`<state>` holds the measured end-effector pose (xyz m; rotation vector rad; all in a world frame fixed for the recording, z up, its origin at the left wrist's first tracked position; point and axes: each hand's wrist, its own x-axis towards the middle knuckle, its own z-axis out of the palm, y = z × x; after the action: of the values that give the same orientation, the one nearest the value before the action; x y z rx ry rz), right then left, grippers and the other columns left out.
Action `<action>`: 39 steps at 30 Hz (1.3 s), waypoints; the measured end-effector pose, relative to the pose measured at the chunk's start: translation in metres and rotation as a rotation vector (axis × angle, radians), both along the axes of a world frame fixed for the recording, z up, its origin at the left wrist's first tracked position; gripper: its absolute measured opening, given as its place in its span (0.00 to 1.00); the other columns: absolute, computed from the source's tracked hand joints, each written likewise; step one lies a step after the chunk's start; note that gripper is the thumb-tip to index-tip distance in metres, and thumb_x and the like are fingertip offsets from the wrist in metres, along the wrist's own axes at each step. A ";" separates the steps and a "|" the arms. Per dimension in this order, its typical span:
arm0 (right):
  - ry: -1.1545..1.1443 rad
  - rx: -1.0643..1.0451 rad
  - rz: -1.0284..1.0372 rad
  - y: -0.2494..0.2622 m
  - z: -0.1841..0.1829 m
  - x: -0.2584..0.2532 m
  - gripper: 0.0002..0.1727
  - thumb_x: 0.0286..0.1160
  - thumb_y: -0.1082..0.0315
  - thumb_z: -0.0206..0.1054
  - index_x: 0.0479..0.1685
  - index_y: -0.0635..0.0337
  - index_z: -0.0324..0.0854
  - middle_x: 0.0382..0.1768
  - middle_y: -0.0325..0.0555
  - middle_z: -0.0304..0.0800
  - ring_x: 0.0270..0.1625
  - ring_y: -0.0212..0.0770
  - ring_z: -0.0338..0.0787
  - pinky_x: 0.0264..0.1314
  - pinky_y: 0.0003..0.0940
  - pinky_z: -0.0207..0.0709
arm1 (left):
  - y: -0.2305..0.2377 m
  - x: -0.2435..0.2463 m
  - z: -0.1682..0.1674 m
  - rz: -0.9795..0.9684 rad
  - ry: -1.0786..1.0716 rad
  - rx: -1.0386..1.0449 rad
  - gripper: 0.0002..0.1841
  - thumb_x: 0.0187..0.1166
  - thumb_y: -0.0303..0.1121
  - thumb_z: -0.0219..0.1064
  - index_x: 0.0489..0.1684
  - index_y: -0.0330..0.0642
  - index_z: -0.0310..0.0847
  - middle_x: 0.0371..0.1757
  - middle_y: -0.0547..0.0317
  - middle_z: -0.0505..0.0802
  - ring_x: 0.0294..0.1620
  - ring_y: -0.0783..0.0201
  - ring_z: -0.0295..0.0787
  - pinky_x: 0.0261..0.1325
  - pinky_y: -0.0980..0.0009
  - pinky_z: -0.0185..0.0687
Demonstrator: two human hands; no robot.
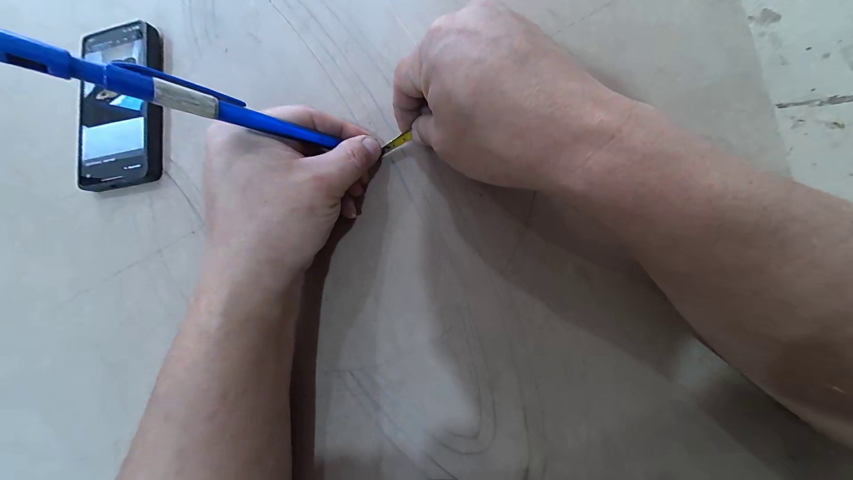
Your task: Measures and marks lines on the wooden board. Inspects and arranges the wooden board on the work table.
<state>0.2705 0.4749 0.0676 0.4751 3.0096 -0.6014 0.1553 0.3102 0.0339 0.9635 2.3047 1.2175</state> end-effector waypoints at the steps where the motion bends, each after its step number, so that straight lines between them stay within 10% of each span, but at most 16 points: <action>1: 0.003 0.001 0.002 0.000 0.000 0.000 0.07 0.80 0.62 0.66 0.42 0.40 0.90 0.38 0.33 0.89 0.46 0.37 0.88 0.44 0.44 0.79 | 0.000 0.000 0.000 -0.002 0.003 0.002 0.03 0.71 0.33 0.79 0.36 0.49 0.92 0.24 0.66 0.92 0.17 0.71 0.86 0.16 0.76 0.83; 39: 0.027 -0.004 -0.002 -0.013 -0.001 0.026 0.09 0.82 0.63 0.63 0.43 0.42 0.90 0.41 0.34 0.89 0.50 0.37 0.87 0.48 0.43 0.79 | -0.012 0.021 0.001 -0.034 0.003 -0.006 0.03 0.72 0.34 0.79 0.36 0.49 0.92 0.25 0.67 0.93 0.17 0.71 0.87 0.17 0.76 0.84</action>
<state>0.2965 0.4617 0.0665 0.4745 3.0331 -0.6192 0.1762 0.2980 0.0348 0.9998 2.2834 1.1960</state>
